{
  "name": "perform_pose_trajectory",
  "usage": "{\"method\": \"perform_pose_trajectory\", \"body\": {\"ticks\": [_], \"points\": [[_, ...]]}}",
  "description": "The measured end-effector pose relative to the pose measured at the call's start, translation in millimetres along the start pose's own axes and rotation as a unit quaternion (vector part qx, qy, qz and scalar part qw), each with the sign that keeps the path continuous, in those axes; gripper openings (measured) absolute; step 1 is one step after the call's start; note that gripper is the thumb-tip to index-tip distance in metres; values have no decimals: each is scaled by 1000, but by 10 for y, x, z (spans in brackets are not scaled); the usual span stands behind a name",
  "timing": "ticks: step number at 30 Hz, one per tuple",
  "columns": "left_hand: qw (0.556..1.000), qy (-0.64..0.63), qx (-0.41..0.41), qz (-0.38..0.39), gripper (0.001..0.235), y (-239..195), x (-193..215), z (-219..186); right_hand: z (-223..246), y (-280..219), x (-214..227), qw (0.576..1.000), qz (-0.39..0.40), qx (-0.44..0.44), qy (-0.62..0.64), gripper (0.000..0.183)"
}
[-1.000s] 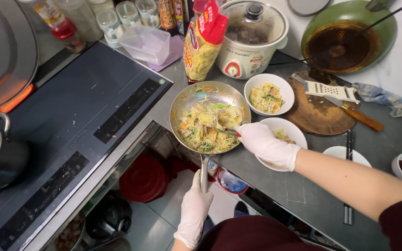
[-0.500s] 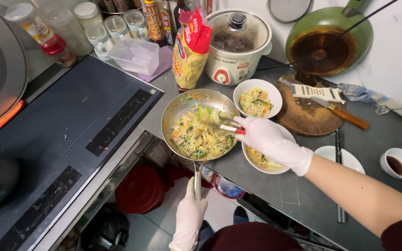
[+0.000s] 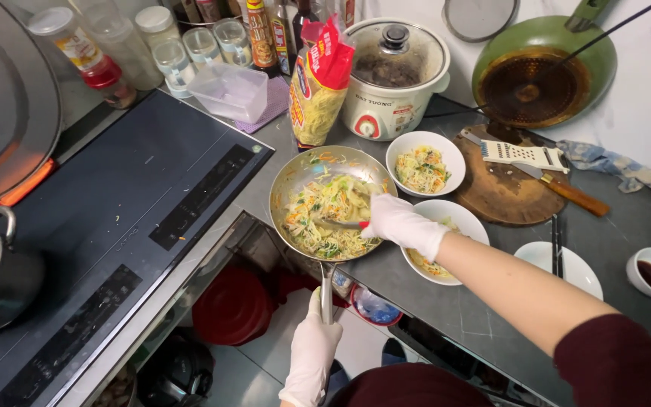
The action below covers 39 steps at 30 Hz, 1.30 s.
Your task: Serving cooked noodles from a frying pan into multiple small bowls using chopsticks and tongs.
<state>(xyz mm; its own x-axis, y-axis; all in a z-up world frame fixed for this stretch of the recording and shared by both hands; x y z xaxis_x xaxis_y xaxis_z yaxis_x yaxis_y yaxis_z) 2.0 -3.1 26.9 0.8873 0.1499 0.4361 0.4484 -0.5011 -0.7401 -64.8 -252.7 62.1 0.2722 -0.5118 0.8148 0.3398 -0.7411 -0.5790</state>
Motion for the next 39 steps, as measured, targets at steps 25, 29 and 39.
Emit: {"method": "perform_pose_trajectory", "body": {"ticks": [25, 29, 39], "points": [[999, 33, 15, -4, 92, -49, 54, -46, -148, -256, -33, 984, 34, 60, 162, 62], [999, 31, 4, -10, 91, -35, 51, -35, -237, -518, 121, 937, 50, 55, 340, 61], [999, 37, 19, -6, 90, -35, 53, -40, -393, -1219, 815, 919, 7, 73, 388, 55]]}}
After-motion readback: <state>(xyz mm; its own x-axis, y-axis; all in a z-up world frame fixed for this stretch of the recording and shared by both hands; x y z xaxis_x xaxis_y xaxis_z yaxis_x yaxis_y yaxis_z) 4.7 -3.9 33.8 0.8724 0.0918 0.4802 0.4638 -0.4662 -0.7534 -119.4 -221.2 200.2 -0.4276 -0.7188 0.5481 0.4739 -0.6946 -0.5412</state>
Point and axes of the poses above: each hand's wrist, its own y-axis towards the middle knuckle, its own x-axis out of the back of the hand, z = x × y, the point moved 2 cm from there along y, towards the middle knuckle, and after that the axes turned 6 degrees about -y, right-handed, at the moved point
